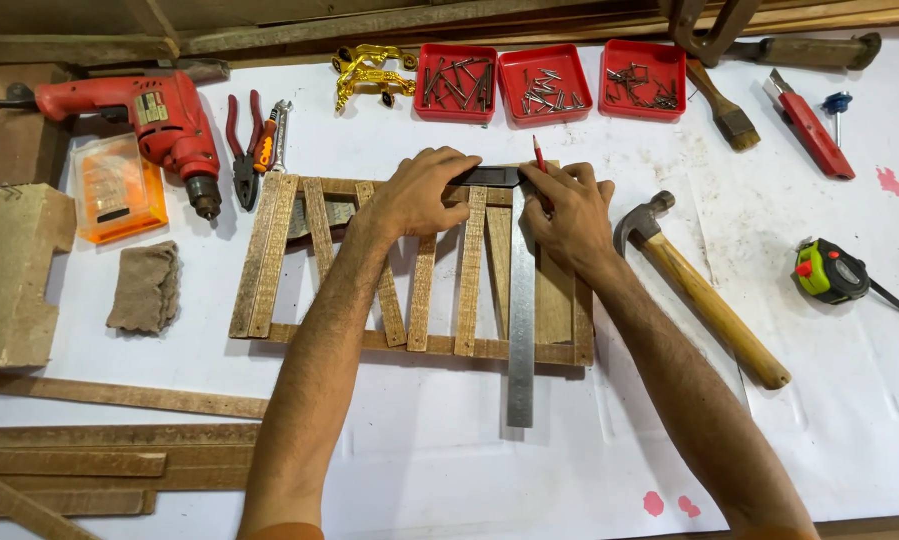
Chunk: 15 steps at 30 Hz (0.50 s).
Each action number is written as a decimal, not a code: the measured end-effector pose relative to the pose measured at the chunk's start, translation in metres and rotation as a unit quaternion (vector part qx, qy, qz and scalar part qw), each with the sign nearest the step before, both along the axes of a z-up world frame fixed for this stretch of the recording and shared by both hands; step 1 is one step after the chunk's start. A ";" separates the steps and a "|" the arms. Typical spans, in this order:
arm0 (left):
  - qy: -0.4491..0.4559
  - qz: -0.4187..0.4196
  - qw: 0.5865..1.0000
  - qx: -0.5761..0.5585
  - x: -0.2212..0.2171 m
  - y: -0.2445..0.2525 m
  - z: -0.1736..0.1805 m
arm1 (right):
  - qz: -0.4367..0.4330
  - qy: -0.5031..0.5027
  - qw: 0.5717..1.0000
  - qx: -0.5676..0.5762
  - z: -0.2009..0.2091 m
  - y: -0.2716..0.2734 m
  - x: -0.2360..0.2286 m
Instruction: The person assembles a small wooden lattice frame on a workbench. They position wood strips, measure with a tape measure, mark lines with a pencil using a try square as a guide, and hammer nails into the joints, repositioning the frame between fastening steps.
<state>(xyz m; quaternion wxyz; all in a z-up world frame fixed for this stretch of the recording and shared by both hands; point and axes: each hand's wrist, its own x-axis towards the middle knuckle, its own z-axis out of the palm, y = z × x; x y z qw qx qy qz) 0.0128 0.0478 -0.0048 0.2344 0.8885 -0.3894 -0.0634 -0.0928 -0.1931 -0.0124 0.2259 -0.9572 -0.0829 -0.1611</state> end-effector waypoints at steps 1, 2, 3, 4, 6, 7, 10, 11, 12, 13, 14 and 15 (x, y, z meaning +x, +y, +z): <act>0.000 0.001 1.000 0.000 -0.001 0.001 0.001 | 0.001 0.000 1.000 0.000 0.001 0.001 -0.001; 0.031 -0.005 0.999 -0.023 -0.002 0.002 0.002 | 0.000 0.002 1.000 0.014 0.002 0.002 -0.001; 0.063 -0.011 0.997 -0.046 -0.002 0.003 0.004 | -0.001 0.004 1.000 0.028 0.003 0.002 -0.001; 0.063 -0.011 0.997 -0.047 -0.002 0.002 0.003 | -0.001 0.004 1.000 0.027 0.001 0.000 -0.002; 0.070 -0.004 0.997 -0.028 -0.001 0.001 0.004 | 0.004 -0.004 0.999 0.036 -0.003 -0.002 -0.002; 0.068 -0.003 0.997 -0.028 -0.001 0.002 0.003 | 0.004 -0.006 0.999 0.036 0.001 -0.001 -0.001; 0.038 -0.007 0.999 -0.037 -0.005 0.002 0.000 | 0.002 0.001 0.999 0.042 0.003 0.000 -0.002; 0.060 -0.002 0.997 -0.049 -0.006 0.002 0.003 | 0.001 0.002 0.999 0.044 0.004 0.000 -0.002; 0.082 0.003 0.995 -0.061 -0.008 0.002 0.005 | 0.000 0.004 0.999 0.048 0.004 0.000 -0.002; 0.083 0.003 0.995 -0.061 -0.008 0.002 0.006 | 0.000 0.005 0.999 0.048 0.003 0.000 -0.002; 0.097 0.006 0.993 -0.072 -0.008 0.002 0.007 | 0.001 0.004 0.999 0.050 0.002 -0.001 -0.001; 0.112 0.008 0.990 -0.083 -0.008 0.002 0.008 | 0.002 0.003 0.999 0.051 0.001 -0.001 -0.001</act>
